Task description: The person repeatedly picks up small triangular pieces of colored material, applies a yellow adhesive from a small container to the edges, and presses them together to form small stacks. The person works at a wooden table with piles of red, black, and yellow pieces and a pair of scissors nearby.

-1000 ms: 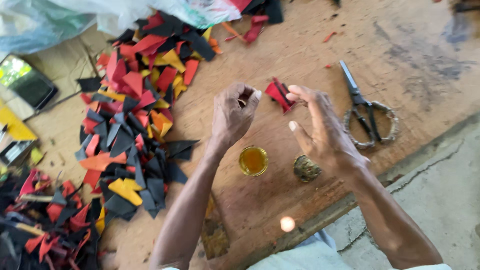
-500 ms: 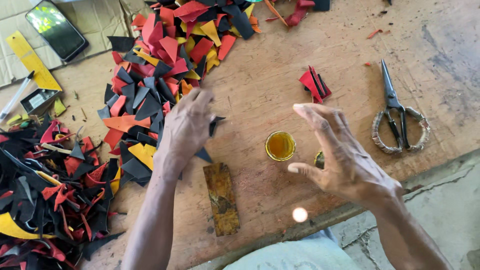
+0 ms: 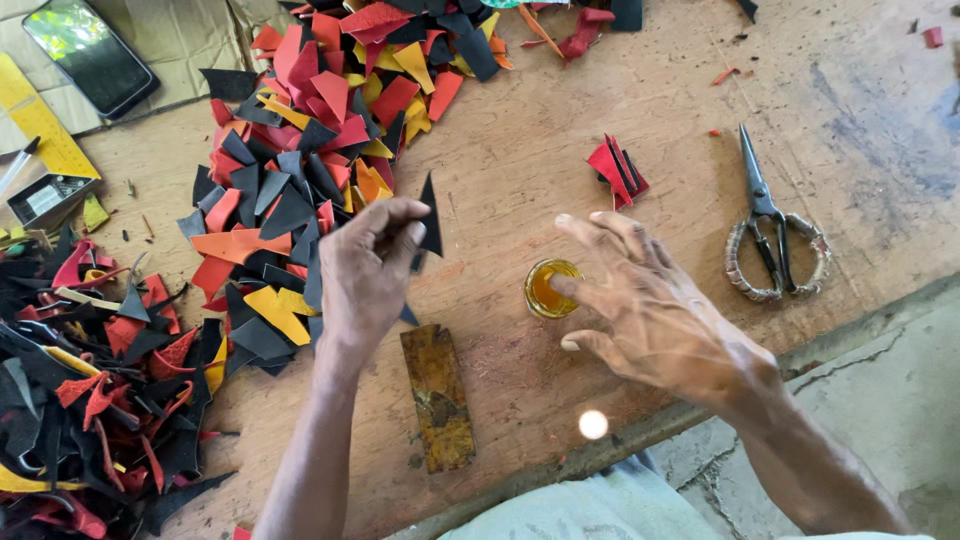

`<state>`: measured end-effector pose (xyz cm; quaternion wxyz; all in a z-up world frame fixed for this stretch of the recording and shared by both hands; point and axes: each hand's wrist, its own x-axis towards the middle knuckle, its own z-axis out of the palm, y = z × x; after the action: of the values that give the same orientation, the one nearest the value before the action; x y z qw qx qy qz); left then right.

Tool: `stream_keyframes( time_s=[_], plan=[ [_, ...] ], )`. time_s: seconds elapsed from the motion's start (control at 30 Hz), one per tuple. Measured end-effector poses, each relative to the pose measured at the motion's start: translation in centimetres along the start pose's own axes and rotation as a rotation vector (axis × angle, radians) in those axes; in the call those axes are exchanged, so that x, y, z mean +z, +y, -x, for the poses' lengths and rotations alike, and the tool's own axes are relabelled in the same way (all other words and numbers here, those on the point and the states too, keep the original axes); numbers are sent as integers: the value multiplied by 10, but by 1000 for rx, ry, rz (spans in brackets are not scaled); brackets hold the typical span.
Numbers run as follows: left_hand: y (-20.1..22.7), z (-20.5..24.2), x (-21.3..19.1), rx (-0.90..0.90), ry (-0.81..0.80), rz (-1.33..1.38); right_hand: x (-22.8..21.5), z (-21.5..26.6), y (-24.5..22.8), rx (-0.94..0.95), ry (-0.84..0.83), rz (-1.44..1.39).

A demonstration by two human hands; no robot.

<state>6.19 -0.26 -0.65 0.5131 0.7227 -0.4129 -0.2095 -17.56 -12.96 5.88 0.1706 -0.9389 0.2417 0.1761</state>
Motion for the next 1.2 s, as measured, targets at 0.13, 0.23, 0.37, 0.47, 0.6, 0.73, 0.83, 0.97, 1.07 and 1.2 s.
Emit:
stream_keyframes(
  time_s=[0.13, 0.23, 0.37, 0.47, 0.6, 0.73, 0.83, 0.97, 1.07, 1.2],
  plan=[
    [-5, 11, 7, -36, -108, 287, 4, -12, -4, -41, -11, 31],
    [-10, 16, 12, -46, -136, 440, 10, -22, -3, -63, -48, 71],
    [-18, 25, 12, -124, -165, 636, 12, -17, 2, -104, 32, 21],
    [-25, 31, 14, -271, -159, 728, 8, 0, 7, -168, 192, -26],
    [-28, 31, 24, -308, -193, 934, 5, 17, 11, -250, 300, -133],
    [-20, 34, 26, -352, -270, 1123, -2, 32, 21, -338, 551, -81],
    [-10, 35, 28, -362, -326, 1259, -4, 42, 24, -360, 773, -345],
    [5, 37, 31, -412, -375, 1315, 5, 16, 21, -446, 661, -514],
    [10, 37, 30, -418, -419, 1362, 6, 10, 18, -452, 514, -634],
    [16, 36, 31, -388, -447, 1359, 4, 8, 17, -438, 445, -679]
  ],
)
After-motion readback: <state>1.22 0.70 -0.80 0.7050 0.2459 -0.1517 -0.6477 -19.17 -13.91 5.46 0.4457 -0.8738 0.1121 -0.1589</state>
